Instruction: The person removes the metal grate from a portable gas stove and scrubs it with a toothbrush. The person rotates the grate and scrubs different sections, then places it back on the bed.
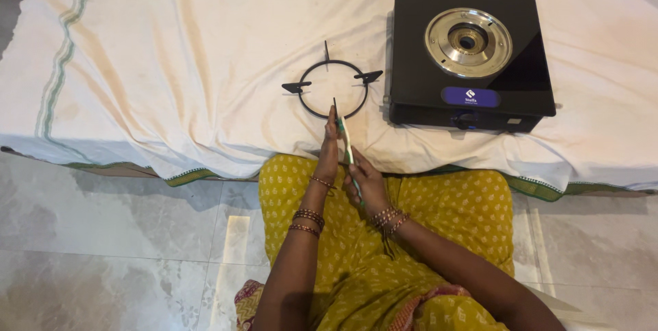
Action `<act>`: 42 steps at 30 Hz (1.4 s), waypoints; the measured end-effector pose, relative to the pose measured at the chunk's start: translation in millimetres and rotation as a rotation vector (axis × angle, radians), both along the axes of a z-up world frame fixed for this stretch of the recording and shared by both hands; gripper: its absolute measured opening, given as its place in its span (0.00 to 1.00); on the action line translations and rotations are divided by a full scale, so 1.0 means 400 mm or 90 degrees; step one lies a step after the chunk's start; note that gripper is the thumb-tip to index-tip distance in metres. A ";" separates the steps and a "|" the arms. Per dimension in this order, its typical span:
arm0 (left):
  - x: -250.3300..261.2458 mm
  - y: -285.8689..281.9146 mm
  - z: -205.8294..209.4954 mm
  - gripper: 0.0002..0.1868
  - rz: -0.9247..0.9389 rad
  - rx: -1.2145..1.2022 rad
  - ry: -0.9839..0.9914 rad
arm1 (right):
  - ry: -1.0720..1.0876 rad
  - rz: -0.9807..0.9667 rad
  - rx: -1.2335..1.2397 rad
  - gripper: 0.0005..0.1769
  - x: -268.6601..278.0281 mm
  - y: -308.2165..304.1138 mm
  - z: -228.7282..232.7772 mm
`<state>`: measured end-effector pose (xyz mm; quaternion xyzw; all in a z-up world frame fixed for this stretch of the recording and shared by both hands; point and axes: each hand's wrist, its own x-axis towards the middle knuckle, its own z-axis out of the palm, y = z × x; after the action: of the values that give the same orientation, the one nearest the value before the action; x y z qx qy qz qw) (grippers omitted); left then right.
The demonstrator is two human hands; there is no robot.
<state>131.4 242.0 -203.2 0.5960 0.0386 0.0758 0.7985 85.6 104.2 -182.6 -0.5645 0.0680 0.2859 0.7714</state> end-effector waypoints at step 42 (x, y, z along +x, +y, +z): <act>0.008 -0.019 -0.012 0.44 0.042 0.126 -0.032 | -0.460 0.206 -0.642 0.29 0.192 -0.075 -0.022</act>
<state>134.5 234.2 -208.1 0.6683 0.0307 0.1204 0.7334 162.5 74.1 -191.5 -0.9217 -0.1565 0.1236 0.3326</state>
